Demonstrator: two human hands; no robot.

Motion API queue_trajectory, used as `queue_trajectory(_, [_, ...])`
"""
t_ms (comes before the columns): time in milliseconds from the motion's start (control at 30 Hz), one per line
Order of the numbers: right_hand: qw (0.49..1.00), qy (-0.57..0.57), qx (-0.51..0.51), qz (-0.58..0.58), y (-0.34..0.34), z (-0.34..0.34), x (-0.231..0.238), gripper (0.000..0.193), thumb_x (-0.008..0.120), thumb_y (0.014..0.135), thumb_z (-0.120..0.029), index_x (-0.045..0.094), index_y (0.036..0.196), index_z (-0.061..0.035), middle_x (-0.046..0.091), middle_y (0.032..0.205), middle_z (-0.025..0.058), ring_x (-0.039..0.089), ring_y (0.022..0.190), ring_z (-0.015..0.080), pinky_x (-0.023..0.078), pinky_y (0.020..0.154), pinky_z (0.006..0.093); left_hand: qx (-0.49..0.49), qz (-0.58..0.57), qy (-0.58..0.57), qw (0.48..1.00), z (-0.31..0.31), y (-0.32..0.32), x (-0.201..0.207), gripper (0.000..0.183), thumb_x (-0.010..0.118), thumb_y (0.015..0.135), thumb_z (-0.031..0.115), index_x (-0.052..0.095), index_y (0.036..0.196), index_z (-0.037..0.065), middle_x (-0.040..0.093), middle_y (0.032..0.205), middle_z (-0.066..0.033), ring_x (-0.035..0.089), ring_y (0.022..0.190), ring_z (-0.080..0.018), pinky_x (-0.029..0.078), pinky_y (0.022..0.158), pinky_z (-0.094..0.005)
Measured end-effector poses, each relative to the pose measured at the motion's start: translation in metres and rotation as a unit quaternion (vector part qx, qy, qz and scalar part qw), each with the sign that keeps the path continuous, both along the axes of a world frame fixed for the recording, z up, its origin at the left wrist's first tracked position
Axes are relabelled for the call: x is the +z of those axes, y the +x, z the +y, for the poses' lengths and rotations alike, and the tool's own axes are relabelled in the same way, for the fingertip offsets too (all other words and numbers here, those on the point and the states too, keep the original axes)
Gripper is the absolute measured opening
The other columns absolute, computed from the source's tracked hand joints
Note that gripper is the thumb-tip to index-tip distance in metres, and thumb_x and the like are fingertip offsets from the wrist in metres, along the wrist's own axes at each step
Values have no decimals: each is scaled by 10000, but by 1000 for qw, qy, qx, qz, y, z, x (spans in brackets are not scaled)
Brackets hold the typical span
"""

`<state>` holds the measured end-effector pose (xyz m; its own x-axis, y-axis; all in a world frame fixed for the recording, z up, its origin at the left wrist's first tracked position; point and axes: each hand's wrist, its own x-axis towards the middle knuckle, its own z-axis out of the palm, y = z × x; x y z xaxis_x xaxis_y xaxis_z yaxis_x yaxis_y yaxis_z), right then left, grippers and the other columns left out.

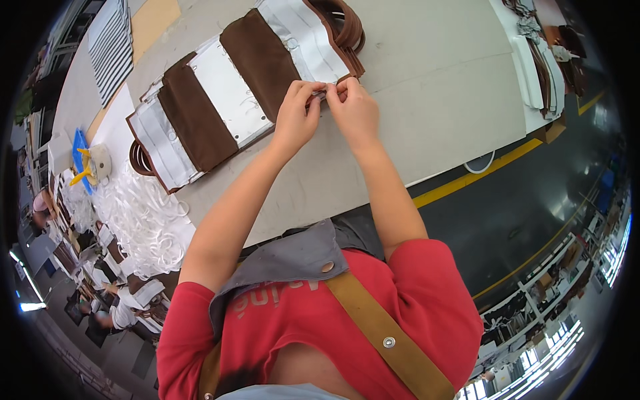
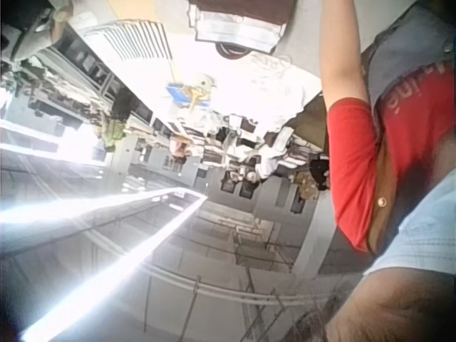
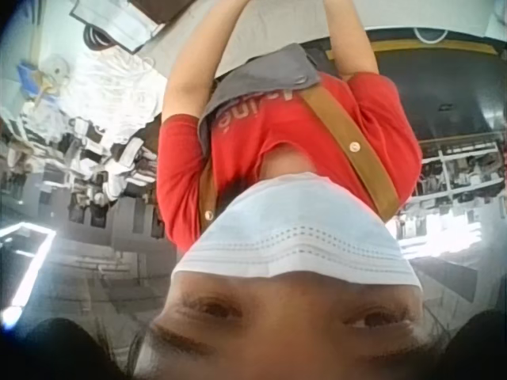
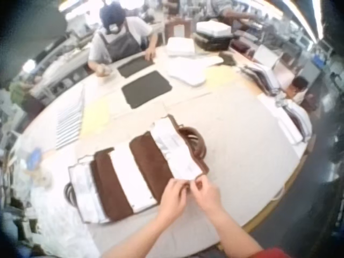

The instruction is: The person applies white adhesive to the edges of brown fabric bag components using a yellow brush. They work on multiple bag sections laid out on a table, smoothing the fabric and ensuring the adhesive is evenly distributed along the seams.

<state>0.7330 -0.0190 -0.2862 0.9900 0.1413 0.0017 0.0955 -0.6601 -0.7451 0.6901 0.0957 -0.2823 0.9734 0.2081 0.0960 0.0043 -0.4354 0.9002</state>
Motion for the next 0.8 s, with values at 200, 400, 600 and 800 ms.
queue_trajectory(200, [999,0,-34,-41,1,1,-11,139,594,779,-178,536,763,-52,574,617,73,554,525,211,445,503,330,-36,-38,121,991,6,15,-9,236,528,755,-20,591,974,43,530,964,-107,527,802,-262,449,700,-338])
queue_trajectory(400, [959,249,-117,73,0,5,-29,114,567,816,-142,526,776,-44,551,615,30,520,490,128,436,483,280,-94,-58,177,978,11,28,-8,253,590,740,32,591,989,76,524,993,-96,495,881,-286,442,728,-358])
queue_trajectory(600, [722,606,-151,299,-3,0,-34,57,553,837,-110,527,815,-65,504,616,10,426,443,72,407,430,231,-66,-65,144,985,8,25,-14,288,619,712,52,575,996,76,506,998,-104,483,889,-307,429,755,-381])
queue_trajectory(800, [927,309,-148,155,-8,5,-3,158,573,835,-186,534,822,-33,559,628,29,515,503,98,435,478,265,-68,-58,157,984,8,22,-15,313,627,728,63,574,1036,85,504,1004,-112,481,894,-283,413,775,-365])
